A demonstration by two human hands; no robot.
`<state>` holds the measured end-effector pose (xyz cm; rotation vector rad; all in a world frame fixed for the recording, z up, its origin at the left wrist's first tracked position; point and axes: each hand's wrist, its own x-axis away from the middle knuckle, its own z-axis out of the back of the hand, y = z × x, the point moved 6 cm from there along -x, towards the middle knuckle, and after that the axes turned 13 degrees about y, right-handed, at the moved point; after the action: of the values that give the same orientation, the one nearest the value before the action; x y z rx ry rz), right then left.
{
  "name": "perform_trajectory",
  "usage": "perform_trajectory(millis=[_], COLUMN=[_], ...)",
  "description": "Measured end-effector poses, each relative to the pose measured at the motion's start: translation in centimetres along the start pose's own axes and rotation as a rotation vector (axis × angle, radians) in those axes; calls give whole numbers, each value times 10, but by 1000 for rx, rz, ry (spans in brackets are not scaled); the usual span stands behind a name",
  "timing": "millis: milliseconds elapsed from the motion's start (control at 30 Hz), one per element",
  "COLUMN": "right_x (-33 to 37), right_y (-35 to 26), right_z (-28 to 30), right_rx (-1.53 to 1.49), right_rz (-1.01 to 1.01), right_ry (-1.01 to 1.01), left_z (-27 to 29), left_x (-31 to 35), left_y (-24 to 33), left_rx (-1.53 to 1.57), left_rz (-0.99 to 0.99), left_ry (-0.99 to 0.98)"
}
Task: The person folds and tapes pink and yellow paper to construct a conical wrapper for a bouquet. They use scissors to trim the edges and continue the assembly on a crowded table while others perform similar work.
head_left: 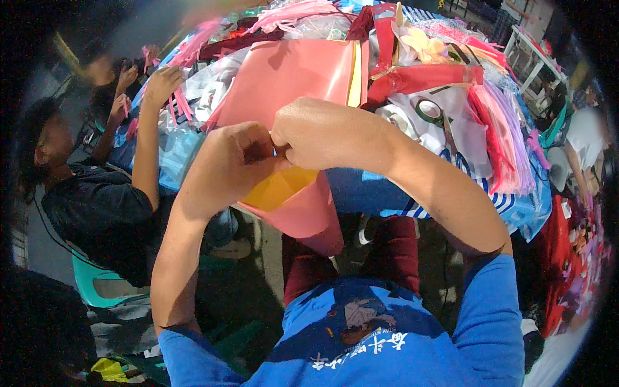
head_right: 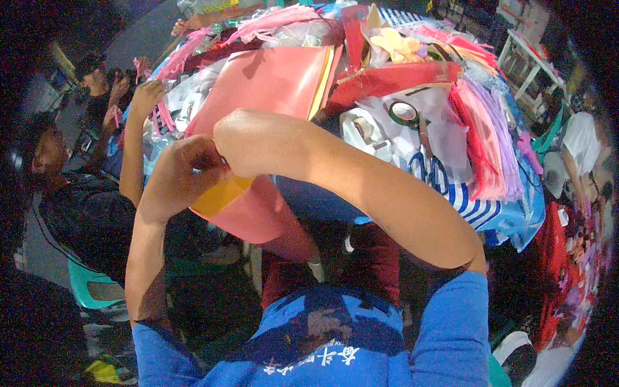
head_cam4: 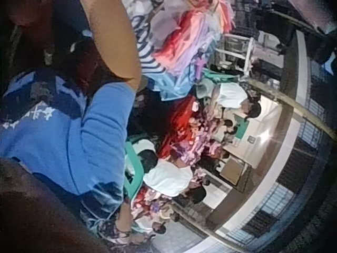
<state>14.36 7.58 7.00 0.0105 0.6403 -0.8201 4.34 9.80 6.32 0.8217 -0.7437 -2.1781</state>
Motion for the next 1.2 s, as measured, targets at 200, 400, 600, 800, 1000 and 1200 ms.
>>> perform_trajectory(millis=[200,400,600,800,1000,1200], right_x=[-5,-14,-26,17,74,79], right_y=[10,16,34,68,95,91], right_z=[2,-10,-1,64,70,25], right_rx=[-113,-74,-351,-558,-896,-1029], right_rz=[-122,-58,-230,-517,-793,-860], right_ry=[-66,-127,-25,426,701,686], left_z=[3,0,9,59,63,40], left_x=[-2,0,0,38,102,115], left_y=[-10,-14,-56,-147,-218,-204], left_rx=[-64,91,298,837,1052,1115], left_rz=[78,63,191,636,445,502], left_ry=[5,11,1,430,750,827])
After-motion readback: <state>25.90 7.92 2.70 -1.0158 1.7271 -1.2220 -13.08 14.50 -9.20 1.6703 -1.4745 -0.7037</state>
